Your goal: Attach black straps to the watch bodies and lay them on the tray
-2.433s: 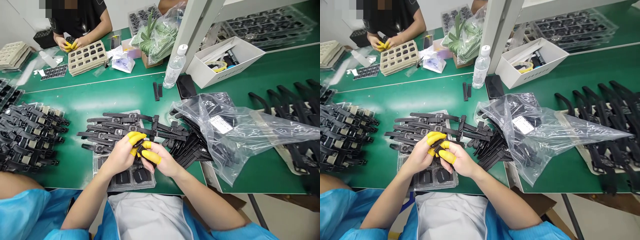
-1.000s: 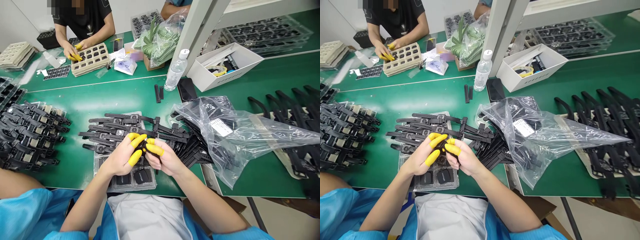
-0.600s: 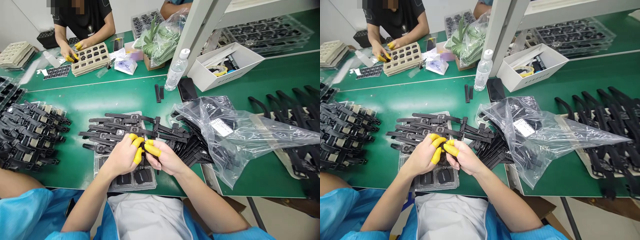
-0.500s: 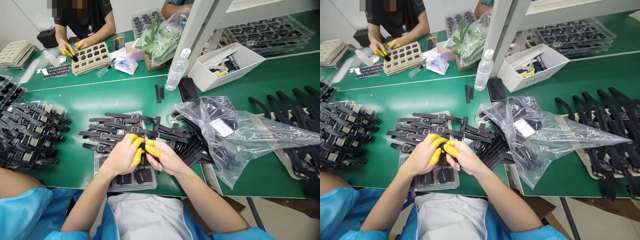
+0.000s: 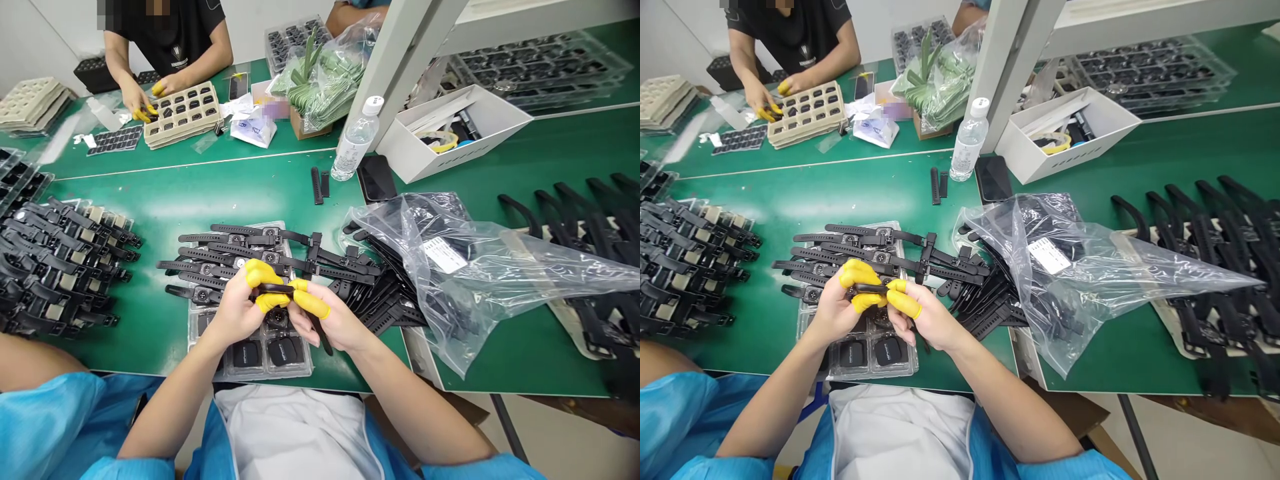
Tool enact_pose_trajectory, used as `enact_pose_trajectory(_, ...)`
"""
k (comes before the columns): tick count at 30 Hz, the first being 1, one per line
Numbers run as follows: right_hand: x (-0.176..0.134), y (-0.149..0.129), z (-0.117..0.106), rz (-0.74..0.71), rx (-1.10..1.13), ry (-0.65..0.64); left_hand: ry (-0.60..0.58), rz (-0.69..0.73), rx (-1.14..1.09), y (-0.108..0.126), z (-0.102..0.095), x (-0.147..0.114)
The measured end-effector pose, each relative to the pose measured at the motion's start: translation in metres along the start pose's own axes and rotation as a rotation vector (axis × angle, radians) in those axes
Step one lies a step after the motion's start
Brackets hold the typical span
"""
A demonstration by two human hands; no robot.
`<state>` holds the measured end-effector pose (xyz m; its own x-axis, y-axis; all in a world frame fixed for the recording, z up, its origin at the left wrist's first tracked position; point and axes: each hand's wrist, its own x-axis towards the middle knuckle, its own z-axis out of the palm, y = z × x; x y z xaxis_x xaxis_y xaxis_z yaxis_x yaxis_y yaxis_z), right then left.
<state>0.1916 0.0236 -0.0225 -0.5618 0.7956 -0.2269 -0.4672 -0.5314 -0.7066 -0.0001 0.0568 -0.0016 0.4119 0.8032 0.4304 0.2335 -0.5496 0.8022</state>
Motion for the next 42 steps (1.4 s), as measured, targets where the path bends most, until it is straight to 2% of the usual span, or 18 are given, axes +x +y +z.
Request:
enact_pose_trajectory(2, -0.001, -0.004, 0.0, 0.093, 0.022, -0.045, 0.134, -0.12, -0.168, 0.001, -0.001, 0.002)
enact_pose_trajectory(5, -0.003, -0.012, -0.005, 0.198, -0.031, -0.103, 0.485, -0.31, -0.415, 0.0, -0.01, 0.01)
enact_pose_trajectory(7, -0.004, -0.014, -0.008, 0.197, -0.094, -0.093, 0.699, -0.354, -0.478, -0.002, -0.017, 0.016)
enact_pose_trajectory(8, -0.004, -0.014, -0.009, 0.163, -0.117, -0.06, 0.738, -0.376, -0.481, -0.003, -0.019, 0.018)
enact_pose_trajectory(9, -0.004, -0.013, -0.009, 0.11, -0.13, -0.015, 0.71, -0.41, -0.477, -0.004, -0.02, 0.019)
enact_pose_trajectory(10, -0.003, -0.012, -0.008, 0.046, -0.135, 0.032, 0.622, -0.449, -0.465, -0.004, -0.019, 0.018)
enact_pose_trajectory(12, -0.001, -0.008, -0.004, -0.057, -0.129, 0.079, 0.319, -0.492, -0.386, -0.004, -0.011, 0.013)
enact_pose_trajectory(14, 0.001, -0.004, 0.001, -0.079, -0.113, 0.056, 0.004, -0.408, -0.216, -0.004, -0.003, 0.006)
enact_pose_trajectory(15, 0.001, -0.002, 0.003, -0.072, -0.099, 0.041, -0.106, -0.326, -0.115, -0.005, 0.001, 0.003)
enact_pose_trajectory(17, 0.002, 0.001, 0.005, -0.029, -0.071, 0.024, -0.22, -0.168, 0.055, -0.006, 0.003, -0.003)
enact_pose_trajectory(21, 0.003, 0.003, 0.003, 0.054, -0.01, 0.051, -0.275, -0.043, 0.19, -0.008, -0.002, -0.005)
enact_pose_trajectory(26, 0.004, 0.004, 0.004, 0.023, 0.052, 0.12, -0.268, -0.016, 0.238, -0.007, -0.002, -0.005)
enact_pose_trajectory(30, 0.004, 0.001, 0.006, 0.019, 0.142, 0.11, -0.233, 0.008, 0.262, -0.005, 0.003, -0.007)
enact_pose_trajectory(35, 0.003, -0.002, 0.006, 0.014, 0.194, 0.124, -0.327, 0.036, 0.208, 0.001, -0.001, -0.003)
enact_pose_trajectory(37, 0.002, -0.002, 0.006, 0.021, 0.188, 0.125, -0.329, 0.063, 0.222, 0.003, -0.003, -0.002)
enact_pose_trajectory(42, 0.001, -0.003, 0.003, 0.07, 0.132, 0.132, -0.323, 0.118, 0.457, 0.005, -0.001, -0.002)
